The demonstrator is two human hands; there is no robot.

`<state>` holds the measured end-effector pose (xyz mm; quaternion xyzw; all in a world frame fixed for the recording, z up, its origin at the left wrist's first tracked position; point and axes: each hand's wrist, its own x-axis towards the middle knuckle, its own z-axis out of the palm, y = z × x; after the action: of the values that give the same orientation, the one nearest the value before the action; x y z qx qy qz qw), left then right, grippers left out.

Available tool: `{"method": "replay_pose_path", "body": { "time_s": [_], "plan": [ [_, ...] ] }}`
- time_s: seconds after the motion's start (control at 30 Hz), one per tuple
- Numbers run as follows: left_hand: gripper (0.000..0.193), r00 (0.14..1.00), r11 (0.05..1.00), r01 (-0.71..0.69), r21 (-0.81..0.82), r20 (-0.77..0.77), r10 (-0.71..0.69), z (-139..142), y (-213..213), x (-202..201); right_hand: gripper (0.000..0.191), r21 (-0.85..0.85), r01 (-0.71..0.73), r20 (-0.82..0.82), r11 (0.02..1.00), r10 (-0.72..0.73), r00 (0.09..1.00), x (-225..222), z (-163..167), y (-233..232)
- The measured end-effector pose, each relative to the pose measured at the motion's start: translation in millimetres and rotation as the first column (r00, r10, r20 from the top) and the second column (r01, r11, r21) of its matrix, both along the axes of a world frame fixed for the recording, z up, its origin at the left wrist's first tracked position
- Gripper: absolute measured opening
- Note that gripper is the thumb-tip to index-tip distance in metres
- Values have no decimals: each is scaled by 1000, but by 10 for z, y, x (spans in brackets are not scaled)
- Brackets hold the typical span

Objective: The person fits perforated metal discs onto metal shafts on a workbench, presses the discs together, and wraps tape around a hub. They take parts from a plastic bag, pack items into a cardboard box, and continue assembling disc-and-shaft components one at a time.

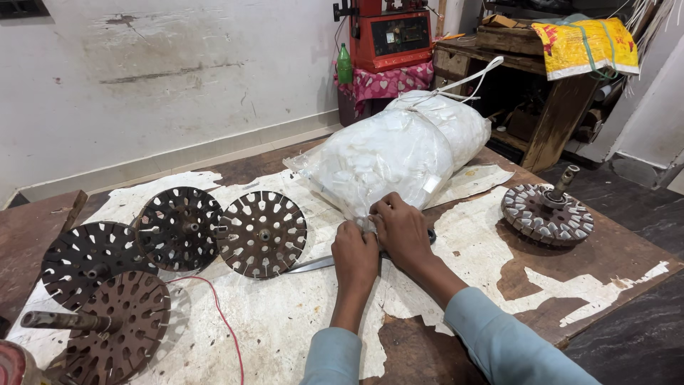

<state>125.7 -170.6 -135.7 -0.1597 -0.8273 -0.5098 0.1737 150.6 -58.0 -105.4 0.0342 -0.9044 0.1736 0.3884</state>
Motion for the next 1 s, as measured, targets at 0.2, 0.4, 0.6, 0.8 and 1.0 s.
{"method": "replay_pose_path", "body": {
  "time_s": [0.2, 0.4, 0.6, 0.8, 1.0],
  "plan": [
    [19, 1000, 1000, -7, 4, -24, 7, 58, -17, -53, 11, 120, 22, -26, 993, -19, 999, -47, -12, -32],
    [21, 1000, 1000, 16, -14, -8, -17, 68, -33, -2, 12, 219, 48, -210, 975, -1, 978, -8, 18, -45],
    [23, 1000, 1000, 2, -7, -24, -3, 50, -19, -77, 12, 154, 77, -111, 985, -60, 992, 12, 24, -45],
    [19, 999, 997, -45, 57, -27, 46, 14, 20, -180, 11, 78, -144, -131, 987, 153, 980, -74, 72, 84],
    [12, 993, 992, -115, 45, 6, 115, 78, 51, -234, 14, 156, -91, -155, 984, 115, 981, -218, 44, 76]
  ]
}}
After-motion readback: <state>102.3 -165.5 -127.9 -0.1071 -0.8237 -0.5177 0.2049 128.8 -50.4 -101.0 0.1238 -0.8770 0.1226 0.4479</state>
